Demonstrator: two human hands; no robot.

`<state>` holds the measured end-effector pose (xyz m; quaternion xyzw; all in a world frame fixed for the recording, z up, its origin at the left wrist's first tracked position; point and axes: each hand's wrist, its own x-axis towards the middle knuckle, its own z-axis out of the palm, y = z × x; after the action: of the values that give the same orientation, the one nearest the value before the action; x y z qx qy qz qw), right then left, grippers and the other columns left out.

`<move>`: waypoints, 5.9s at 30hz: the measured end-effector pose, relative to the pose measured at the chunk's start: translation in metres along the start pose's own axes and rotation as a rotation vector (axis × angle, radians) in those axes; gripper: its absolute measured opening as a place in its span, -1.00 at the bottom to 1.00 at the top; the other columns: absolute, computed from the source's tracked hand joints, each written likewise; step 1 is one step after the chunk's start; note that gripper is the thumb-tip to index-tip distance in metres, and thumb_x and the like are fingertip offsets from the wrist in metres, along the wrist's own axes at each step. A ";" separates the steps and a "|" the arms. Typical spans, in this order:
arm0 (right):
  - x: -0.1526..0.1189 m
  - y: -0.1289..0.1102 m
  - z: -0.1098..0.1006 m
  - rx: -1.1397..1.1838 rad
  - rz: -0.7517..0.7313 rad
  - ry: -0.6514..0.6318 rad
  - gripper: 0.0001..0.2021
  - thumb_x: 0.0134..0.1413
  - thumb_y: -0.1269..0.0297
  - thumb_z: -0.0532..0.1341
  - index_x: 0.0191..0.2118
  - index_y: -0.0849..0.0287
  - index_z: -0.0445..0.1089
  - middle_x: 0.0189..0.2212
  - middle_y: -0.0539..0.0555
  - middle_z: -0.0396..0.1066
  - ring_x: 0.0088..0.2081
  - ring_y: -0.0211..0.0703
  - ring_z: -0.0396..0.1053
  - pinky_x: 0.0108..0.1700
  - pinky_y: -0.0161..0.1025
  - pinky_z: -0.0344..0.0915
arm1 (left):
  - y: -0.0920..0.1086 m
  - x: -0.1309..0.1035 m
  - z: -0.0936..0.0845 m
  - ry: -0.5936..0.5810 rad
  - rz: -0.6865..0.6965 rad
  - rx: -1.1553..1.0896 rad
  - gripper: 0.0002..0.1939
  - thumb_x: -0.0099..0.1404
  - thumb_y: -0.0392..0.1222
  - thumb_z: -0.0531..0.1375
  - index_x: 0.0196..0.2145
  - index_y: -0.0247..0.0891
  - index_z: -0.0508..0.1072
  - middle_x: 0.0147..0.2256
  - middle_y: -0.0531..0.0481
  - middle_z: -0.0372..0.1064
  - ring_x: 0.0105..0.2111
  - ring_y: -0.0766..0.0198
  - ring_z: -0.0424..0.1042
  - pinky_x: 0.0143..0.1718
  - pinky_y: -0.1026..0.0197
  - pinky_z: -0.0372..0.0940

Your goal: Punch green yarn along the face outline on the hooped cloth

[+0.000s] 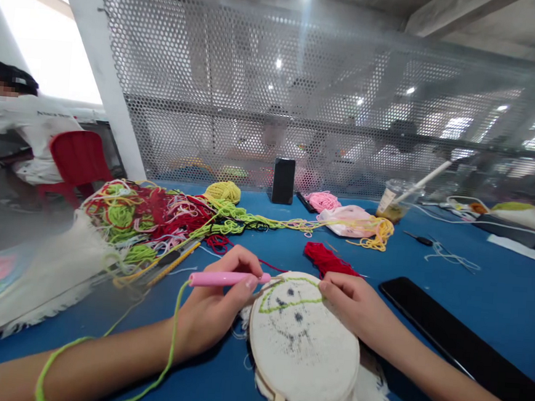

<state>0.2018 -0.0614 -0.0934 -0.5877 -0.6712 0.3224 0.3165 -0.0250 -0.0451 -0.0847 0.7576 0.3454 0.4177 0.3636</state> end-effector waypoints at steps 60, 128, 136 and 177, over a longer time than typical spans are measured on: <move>0.000 -0.011 -0.003 -0.038 -0.074 -0.083 -0.69 0.05 0.20 -0.01 -0.63 0.18 -0.02 -0.64 -0.10 -0.09 -0.59 -0.37 -0.09 -0.58 -0.38 -0.13 | -0.005 0.014 0.008 -0.039 -0.067 -0.089 -0.87 0.27 -0.20 -0.04 -0.40 -0.24 0.23 -0.57 0.12 0.19 -0.61 0.42 0.17 -0.59 0.35 0.07; -0.012 -0.008 -0.002 -0.099 -0.089 0.032 -0.69 0.14 0.23 -0.08 -0.48 0.19 0.30 -0.53 -0.01 0.30 -0.48 -0.27 0.19 -0.49 -0.34 0.07 | -0.013 0.024 0.019 0.152 -0.079 -0.465 -0.86 0.22 -0.20 -0.01 -0.46 -0.28 0.23 -0.60 0.13 0.14 -0.66 0.42 0.12 -0.64 0.33 0.07; -0.012 -0.010 -0.002 -0.054 -0.096 0.031 -0.68 0.11 0.21 -0.07 -0.42 0.23 0.36 -0.53 0.03 0.33 -0.48 -0.24 0.23 -0.50 -0.34 0.10 | -0.009 0.025 0.020 0.114 -0.079 -0.400 -0.86 0.22 -0.22 -0.02 -0.47 -0.26 0.20 -0.62 0.15 0.11 -0.67 0.42 0.12 -0.64 0.34 0.05; -0.012 -0.012 -0.008 0.251 0.016 -0.052 -0.84 0.11 0.18 0.01 -0.35 0.17 0.14 -0.63 -0.10 0.11 -0.60 -0.38 0.01 -0.58 -0.40 -0.07 | -0.011 0.020 0.020 0.043 -0.042 -0.266 -0.81 0.27 -0.14 -0.04 -0.43 -0.26 0.25 -0.64 0.15 0.08 -0.67 0.41 0.06 -0.63 0.33 -0.01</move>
<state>0.2028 -0.0745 -0.0796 -0.5401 -0.6290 0.4216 0.3673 -0.0016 -0.0282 -0.0937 0.6863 0.3103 0.4681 0.4621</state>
